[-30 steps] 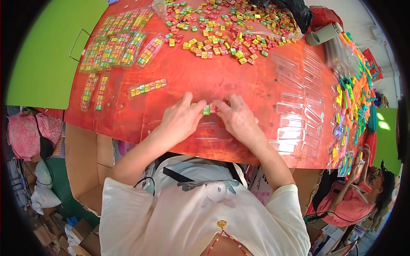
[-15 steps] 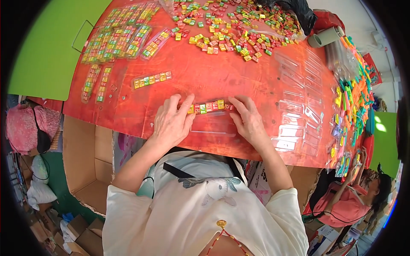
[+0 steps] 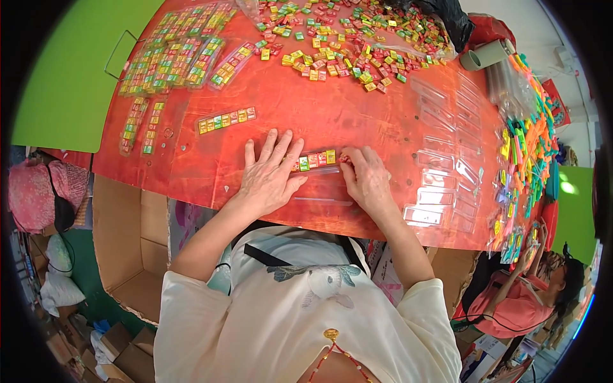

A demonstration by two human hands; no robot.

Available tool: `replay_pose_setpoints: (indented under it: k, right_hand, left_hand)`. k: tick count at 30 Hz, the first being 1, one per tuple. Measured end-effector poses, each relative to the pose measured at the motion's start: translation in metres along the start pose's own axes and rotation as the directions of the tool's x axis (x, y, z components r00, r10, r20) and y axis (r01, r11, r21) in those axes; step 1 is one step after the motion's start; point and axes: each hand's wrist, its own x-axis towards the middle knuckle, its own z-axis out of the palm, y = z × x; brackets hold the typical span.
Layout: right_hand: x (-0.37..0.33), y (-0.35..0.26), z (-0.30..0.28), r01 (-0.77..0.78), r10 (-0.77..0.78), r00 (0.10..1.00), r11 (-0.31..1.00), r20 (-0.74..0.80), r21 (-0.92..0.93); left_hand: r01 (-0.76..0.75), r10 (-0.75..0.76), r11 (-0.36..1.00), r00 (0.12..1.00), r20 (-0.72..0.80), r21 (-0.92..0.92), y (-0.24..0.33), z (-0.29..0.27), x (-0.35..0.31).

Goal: Sorting and arranging small colorful toy components into rows on a plastic tray.

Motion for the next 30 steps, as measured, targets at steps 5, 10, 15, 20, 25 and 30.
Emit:
replay_pose_setpoints:
  k: [5, 10, 15, 20, 25, 30]
  right_hand:
    - [0.009, 0.005, -0.01, -0.013, 0.004, 0.999, 0.968, -0.036, -0.25]
    - [-0.001, -0.001, 0.01, 0.256, -0.248, 0.967, 0.934, 0.063, -0.25]
    - [-0.004, -0.01, 0.009, 0.343, -0.336, 0.939, 0.896, 0.076, -0.281]
    - [0.016, -0.002, 0.005, 0.278, -0.277, 0.96, 0.958, 0.036, -0.068]
    - [0.023, 0.01, -0.006, 0.183, -0.183, 0.983, 0.983, -0.002, 0.004]
    - [0.021, -0.026, 0.004, 0.325, -0.321, 0.945, 0.943, 0.07, -0.069]
  left_hand:
    - [0.006, -0.008, 1.0, 0.995, -0.095, -0.024, 0.003, 0.003, 0.007]
    - [-0.016, 0.008, 0.997, 0.995, -0.103, -0.076, 0.006, 0.006, 0.003]
    - [0.008, -0.011, 0.999, 0.998, -0.06, -0.053, 0.008, 0.003, -0.001]
    - [0.053, -0.057, 0.992, 0.998, -0.035, -0.112, 0.005, 0.003, 0.016]
    - [-0.094, -0.057, 0.749, 0.977, -0.205, -0.656, -0.028, -0.015, 0.013]
    - [-0.096, 0.014, 0.916, 0.978, -0.208, -0.389, -0.033, -0.007, -0.005]
